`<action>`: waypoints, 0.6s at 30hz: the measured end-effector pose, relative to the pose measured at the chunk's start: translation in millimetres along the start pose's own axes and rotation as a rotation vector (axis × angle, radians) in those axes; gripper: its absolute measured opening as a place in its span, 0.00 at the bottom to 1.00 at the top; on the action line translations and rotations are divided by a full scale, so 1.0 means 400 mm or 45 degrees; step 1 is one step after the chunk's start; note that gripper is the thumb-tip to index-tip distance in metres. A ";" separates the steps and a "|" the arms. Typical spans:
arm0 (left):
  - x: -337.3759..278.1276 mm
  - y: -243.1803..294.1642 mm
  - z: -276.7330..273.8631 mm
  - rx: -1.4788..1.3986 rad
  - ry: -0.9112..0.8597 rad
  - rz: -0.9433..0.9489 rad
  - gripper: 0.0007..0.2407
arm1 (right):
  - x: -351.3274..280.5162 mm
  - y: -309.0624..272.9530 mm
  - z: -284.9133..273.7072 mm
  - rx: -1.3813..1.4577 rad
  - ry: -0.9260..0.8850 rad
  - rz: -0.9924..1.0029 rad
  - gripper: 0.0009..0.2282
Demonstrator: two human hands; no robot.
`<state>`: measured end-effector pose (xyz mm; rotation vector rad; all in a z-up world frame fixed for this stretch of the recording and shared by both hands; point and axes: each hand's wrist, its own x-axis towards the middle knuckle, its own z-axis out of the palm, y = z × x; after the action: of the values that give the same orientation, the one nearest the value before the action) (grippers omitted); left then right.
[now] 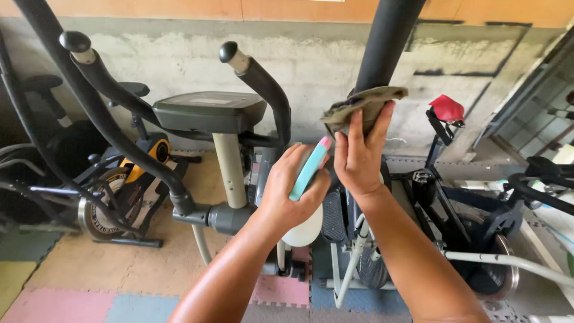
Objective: Wiping down and sanitizing an elliptical machine using a spray bottle and cloth.
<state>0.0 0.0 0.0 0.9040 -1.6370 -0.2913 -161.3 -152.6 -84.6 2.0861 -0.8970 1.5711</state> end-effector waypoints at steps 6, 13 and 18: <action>0.075 0.039 -0.043 0.059 -0.011 0.059 0.10 | 0.275 -0.002 -0.051 0.105 0.156 0.014 0.30; 0.131 0.051 -0.035 -0.023 0.049 0.136 0.09 | 0.414 0.011 -0.075 0.865 0.359 0.280 0.24; 0.184 0.062 0.004 0.088 0.062 0.223 0.09 | 0.206 0.054 0.008 0.886 0.240 0.561 0.21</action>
<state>-12.7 -34.4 68.3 0.8068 -1.6769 -0.0916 -159.8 -192.0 -9.1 2.1935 -0.8601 2.5614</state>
